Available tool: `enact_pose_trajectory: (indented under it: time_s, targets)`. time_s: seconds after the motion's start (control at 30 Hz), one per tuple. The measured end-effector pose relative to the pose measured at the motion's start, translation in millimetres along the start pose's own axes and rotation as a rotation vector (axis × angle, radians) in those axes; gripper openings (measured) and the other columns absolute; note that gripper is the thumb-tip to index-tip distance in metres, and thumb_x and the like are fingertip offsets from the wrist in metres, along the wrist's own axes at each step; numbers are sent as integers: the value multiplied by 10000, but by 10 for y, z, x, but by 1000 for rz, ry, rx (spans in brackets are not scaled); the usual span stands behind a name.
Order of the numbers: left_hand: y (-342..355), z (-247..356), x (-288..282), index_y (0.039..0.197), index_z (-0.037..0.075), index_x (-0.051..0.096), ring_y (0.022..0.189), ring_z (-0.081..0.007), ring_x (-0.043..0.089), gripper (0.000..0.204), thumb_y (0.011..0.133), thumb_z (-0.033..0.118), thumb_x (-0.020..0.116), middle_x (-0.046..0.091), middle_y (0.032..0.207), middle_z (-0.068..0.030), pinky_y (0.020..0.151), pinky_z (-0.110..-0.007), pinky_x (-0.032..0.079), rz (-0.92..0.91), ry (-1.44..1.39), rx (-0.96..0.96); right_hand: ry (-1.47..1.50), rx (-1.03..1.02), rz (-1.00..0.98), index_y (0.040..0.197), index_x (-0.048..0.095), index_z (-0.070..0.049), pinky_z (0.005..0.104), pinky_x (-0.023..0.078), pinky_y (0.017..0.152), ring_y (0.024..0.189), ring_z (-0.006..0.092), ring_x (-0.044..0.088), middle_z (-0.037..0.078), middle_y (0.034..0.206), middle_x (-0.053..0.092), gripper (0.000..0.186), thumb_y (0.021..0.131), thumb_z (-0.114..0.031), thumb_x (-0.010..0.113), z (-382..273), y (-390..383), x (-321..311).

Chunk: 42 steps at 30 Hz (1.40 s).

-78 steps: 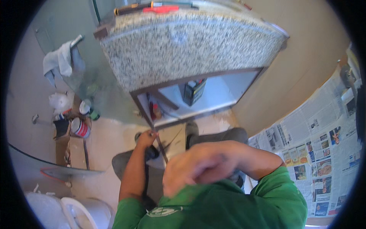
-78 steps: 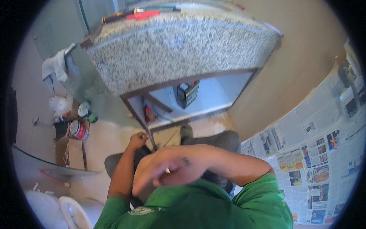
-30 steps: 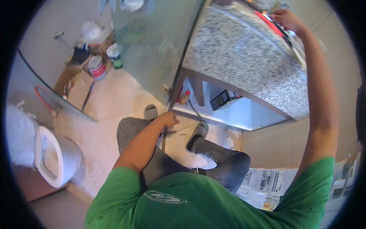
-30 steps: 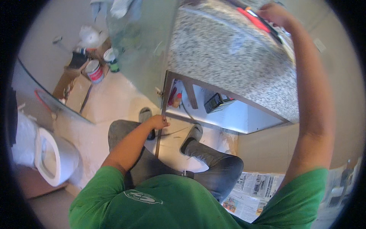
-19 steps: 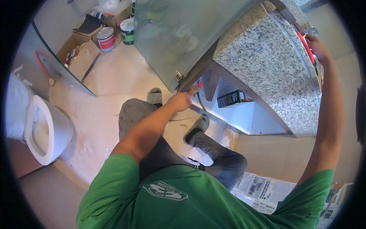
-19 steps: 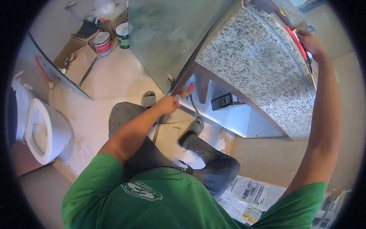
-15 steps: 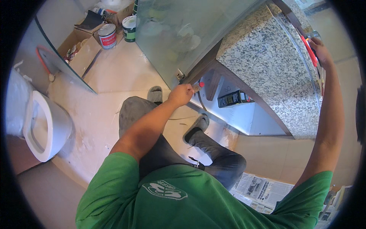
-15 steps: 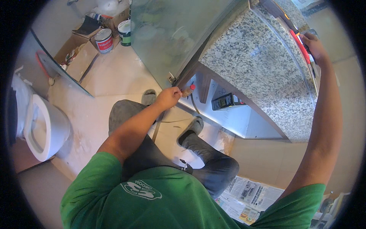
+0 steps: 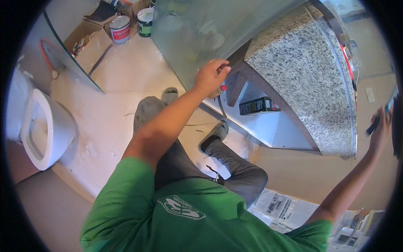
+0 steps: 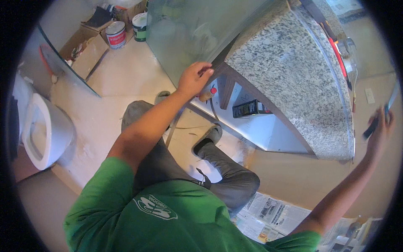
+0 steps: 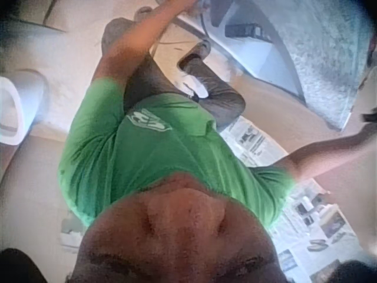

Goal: The person kneels on the floor and fits a curved wooden trim piece along the bottom edge of a bathroom vanity cabinet. They use a hammer to tap the trim into place and adjust its alignment.

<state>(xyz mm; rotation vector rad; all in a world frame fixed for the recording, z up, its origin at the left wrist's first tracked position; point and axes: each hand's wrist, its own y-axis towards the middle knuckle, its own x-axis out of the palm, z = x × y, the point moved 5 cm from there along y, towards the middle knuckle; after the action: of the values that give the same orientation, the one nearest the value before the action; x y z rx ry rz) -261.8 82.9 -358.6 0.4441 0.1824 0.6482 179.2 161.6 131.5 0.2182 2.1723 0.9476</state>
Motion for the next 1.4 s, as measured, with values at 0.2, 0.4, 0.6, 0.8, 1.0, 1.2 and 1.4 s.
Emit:
enact_pose_trajectory:
  time_s: [0.2,0.4,0.6,0.8,1.0,1.2,1.4]
  targets:
    - [201,-56,108,1026,56,742,798,-207,679,242,874,240,781,703,908,-104,746,-317,534,-85,-39,46,653,260,-333,1039,539,-34,292,458,542,593,158,521,65,700,526,159,949,-120,639,-131,-2685,793]
    - [352,-148,264,1032,74,753,821,-155,669,218,891,237,780,733,924,-68,751,-303,530,-358,-34,-82,595,810,-525,917,621,-9,277,415,540,606,121,514,34,734,571,204,918,-197,701,318,-4259,1866]
    - [607,-185,-297,1251,64,677,1047,-144,648,379,927,249,746,728,1114,-65,957,-316,497,-473,-253,-322,245,73,-790,1036,655,-2,340,514,686,770,235,648,124,871,659,151,922,-98,679,55,-3588,3371]
    - [221,203,-399,1289,50,647,1118,-150,620,418,949,281,722,715,1116,-76,1001,-338,467,-864,-28,-173,285,-86,-919,1074,686,-21,400,528,687,745,353,674,186,833,684,215,927,-178,697,265,-3099,4169]
    - [215,-40,-223,1097,18,656,789,-128,631,428,961,421,705,662,849,-51,716,-277,498,-582,180,-193,17,157,-815,1140,713,-61,427,545,753,813,362,699,190,884,715,512,906,-515,695,588,-2945,4433]
    - [139,-21,-110,1003,-1,649,695,-190,596,489,963,486,677,623,732,-93,643,-333,479,-364,109,-114,47,22,-569,1181,722,-114,442,529,908,1017,372,687,147,1053,741,676,817,-683,705,831,-2968,4518]
    - [322,77,-2,1003,-6,664,676,-153,601,526,944,516,700,634,723,-60,628,-302,487,-215,155,19,25,-19,-399,1132,739,-121,402,544,853,958,359,698,147,1048,739,529,833,-555,772,904,-2983,4545]
